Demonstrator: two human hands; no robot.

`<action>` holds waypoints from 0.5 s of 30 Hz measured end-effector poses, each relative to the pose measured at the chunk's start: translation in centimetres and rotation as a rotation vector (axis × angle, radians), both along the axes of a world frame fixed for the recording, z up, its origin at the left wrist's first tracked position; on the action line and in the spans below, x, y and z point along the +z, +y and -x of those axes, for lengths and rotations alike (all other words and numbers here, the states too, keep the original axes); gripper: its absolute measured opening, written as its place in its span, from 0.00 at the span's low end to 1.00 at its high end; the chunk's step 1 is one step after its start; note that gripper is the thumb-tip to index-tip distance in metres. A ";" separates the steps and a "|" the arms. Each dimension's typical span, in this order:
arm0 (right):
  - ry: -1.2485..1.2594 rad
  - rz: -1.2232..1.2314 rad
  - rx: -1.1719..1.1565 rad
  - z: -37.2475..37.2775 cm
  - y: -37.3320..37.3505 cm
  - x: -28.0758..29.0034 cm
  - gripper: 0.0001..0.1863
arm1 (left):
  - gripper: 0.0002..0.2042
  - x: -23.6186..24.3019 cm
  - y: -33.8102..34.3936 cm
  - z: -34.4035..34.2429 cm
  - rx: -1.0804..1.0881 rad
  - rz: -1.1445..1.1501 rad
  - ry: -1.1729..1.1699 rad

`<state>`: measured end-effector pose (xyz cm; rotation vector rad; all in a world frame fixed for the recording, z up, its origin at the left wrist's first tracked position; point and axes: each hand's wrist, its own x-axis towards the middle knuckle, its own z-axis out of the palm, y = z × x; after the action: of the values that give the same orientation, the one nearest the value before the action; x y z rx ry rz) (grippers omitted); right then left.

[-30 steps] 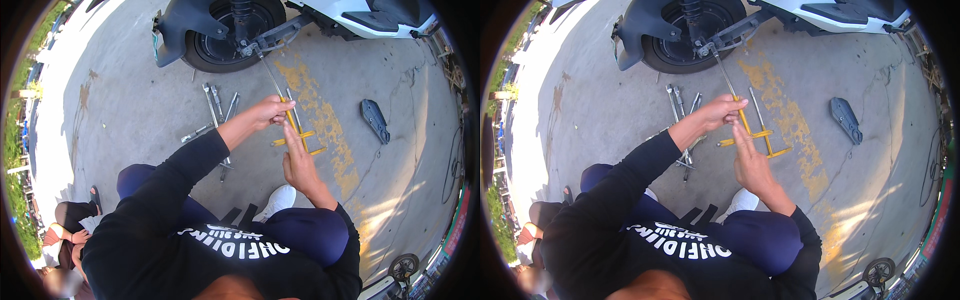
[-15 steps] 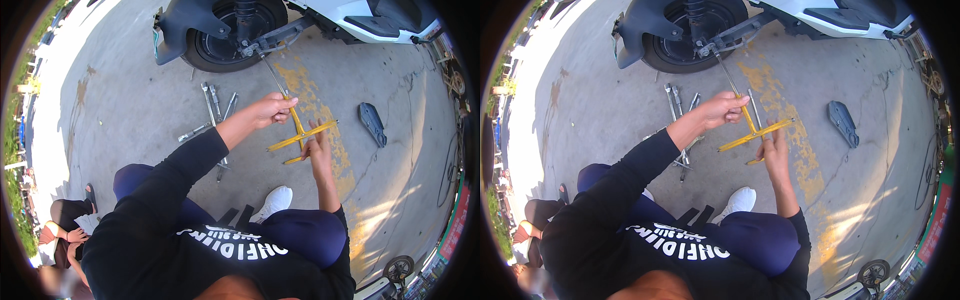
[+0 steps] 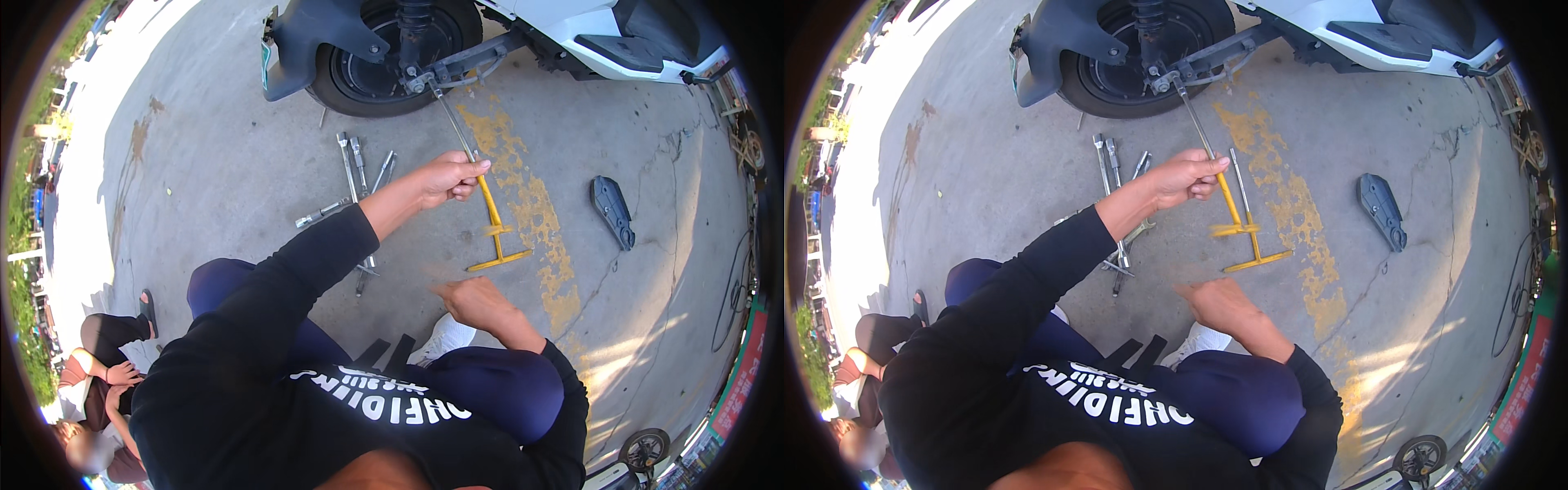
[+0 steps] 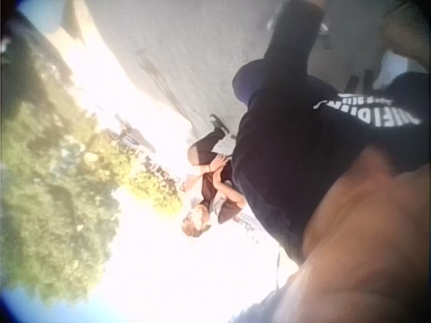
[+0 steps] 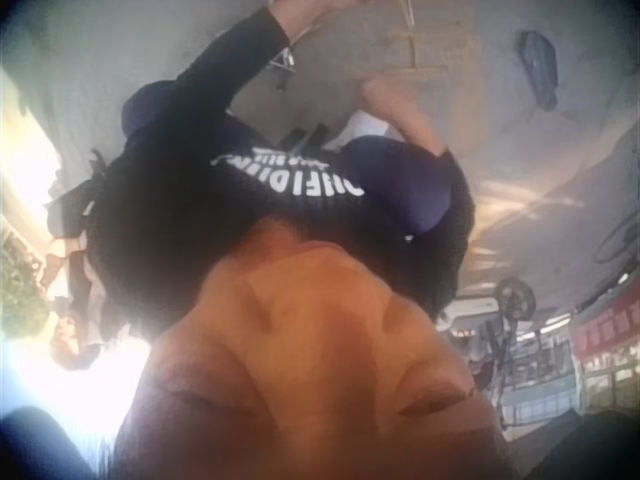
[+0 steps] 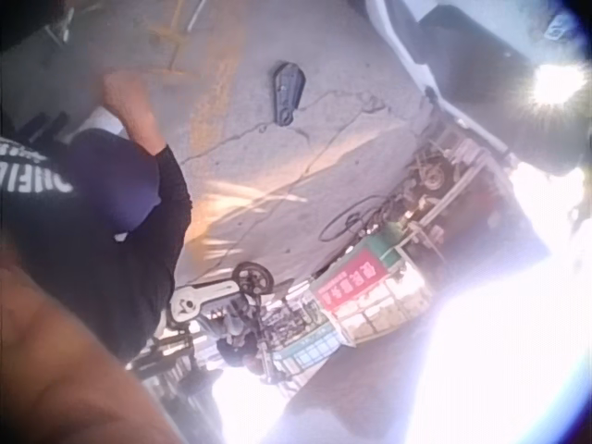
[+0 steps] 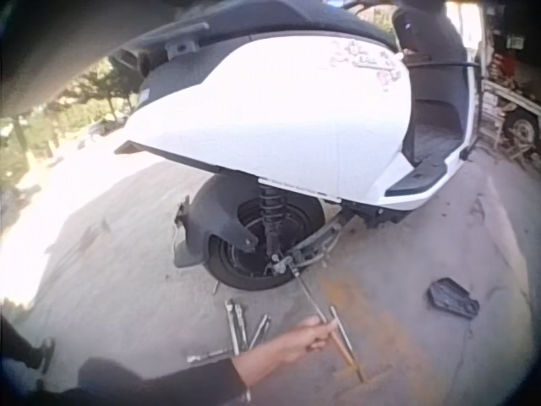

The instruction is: The person selects tools from a pile on the ground, then uses a screwdriver and a T-handle wrench to remove a plastic cover and loosen bolts on the rear wheel area of a white scooter. The person places the removed cover on the ground and continues working on the wheel assembly.

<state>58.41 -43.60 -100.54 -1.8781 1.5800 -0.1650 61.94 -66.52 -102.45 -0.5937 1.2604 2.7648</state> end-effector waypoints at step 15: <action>-0.637 -0.380 -0.741 15.7 -9.6 0.2 0.22 | 0.15 -0.6 -1.4 -0.3 0.012 0.085 -0.022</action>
<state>42.74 -53.18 -100.38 -0.7678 1.6084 -0.6583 62.25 -67.90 -103.07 -0.6378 1.3804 2.7178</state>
